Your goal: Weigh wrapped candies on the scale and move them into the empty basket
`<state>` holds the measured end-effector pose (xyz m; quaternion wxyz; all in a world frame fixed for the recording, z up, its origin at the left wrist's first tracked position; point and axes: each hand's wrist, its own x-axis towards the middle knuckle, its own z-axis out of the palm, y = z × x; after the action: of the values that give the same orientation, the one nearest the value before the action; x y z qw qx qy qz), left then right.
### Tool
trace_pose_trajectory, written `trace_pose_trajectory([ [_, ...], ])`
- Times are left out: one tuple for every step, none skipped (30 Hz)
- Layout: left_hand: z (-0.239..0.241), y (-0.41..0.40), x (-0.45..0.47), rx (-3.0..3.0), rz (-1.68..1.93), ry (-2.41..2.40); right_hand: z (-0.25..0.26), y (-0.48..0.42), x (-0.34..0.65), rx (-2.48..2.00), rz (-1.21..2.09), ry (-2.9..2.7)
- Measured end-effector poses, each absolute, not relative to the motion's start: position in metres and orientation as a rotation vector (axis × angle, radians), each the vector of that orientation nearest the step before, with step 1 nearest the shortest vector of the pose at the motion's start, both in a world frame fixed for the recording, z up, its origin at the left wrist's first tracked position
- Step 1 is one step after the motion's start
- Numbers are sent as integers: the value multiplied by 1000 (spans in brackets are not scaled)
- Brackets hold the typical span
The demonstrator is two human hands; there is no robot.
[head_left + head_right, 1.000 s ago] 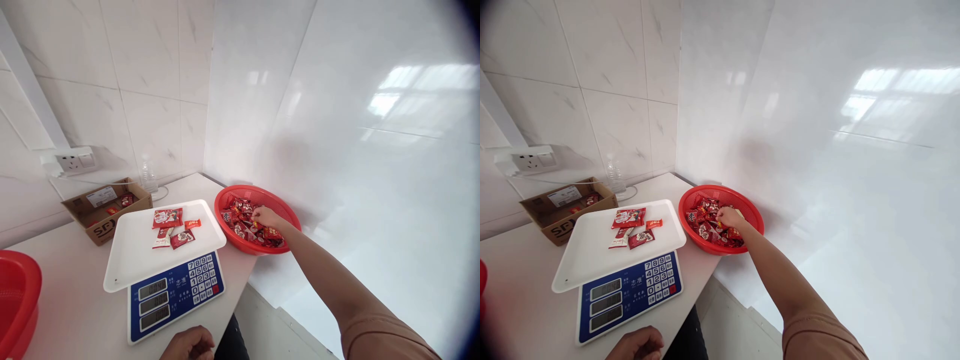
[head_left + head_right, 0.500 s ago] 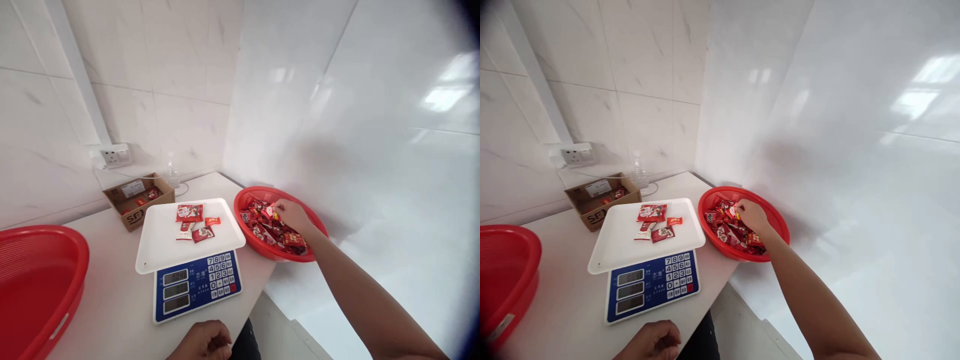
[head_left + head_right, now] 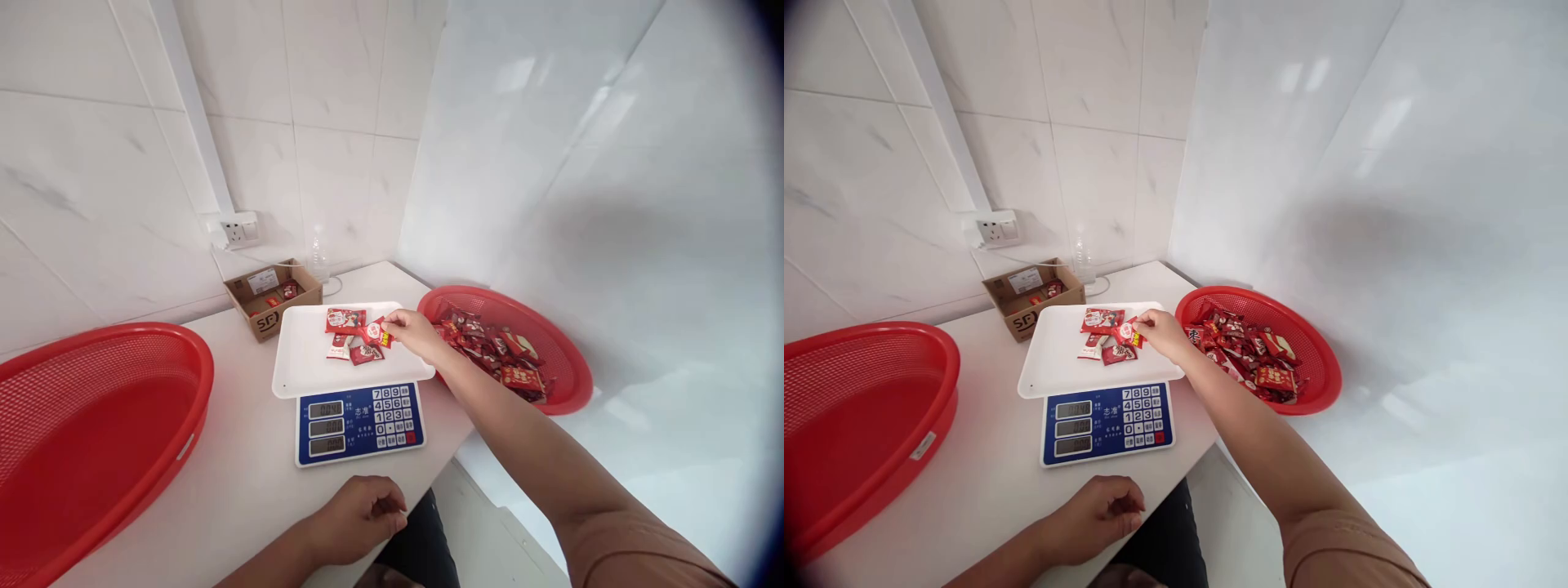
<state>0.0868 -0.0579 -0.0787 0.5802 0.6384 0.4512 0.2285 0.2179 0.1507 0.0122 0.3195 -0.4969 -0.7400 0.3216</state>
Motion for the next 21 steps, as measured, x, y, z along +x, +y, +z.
trace_pose_trajectory([
  [-79,-58,87,1492,538,1050,10,151,214,-1304,844,-1948],
  [-78,-58,87,1492,541,1046,9,150,211,-1304,829,-1949],
  [-78,-58,86,1493,543,1040,8,148,210,-1302,807,-1942],
  [-78,-58,86,1496,545,1035,9,146,212,-1295,793,-1920],
  [-78,-59,86,1499,544,1032,11,143,215,-1283,794,-1878],
  [-77,-59,86,1503,543,1029,12,140,220,-1264,809,-1817],
  [-77,-59,86,1505,541,1028,14,136,227,-1240,834,-1742],
  [-77,-59,86,1508,537,1025,16,132,235,-1217,862,-1657],
  [-77,-59,85,1511,534,1022,18,127,244,-1199,884,-1571],
  [-78,-58,85,1513,530,1019,19,122,254,-1194,893,-1490],
  [-78,-58,85,1514,527,1014,20,117,264,-1201,898,-1412],
  [-78,-57,85,1517,525,1010,20,112,275,-1221,901,-1332],
  [-79,-57,85,1519,524,1006,19,107,286,-1246,905,-1250],
  [-79,-57,85,1521,523,1002,18,102,297,-1263,911,-1169],
  [-80,-57,84,1522,523,999,15,99,307,-1268,916,-1090],
  [-80,-57,84,1523,522,995,12,96,316,-1261,924,-1020],
  [-81,-57,84,1525,522,991,9,95,324,-1248,929,-959],
  [-81,-58,84,1527,521,989,5,94,330,-1234,934,-910],
  [-81,-58,84,1529,522,989,0,93,335,-1221,938,-875],
  [-82,-58,84,1530,523,989,-4,93,339,-1211,937,-854],
  [-82,-58,84,1531,523,991,-8,94,341,-1199,930,-847],
])
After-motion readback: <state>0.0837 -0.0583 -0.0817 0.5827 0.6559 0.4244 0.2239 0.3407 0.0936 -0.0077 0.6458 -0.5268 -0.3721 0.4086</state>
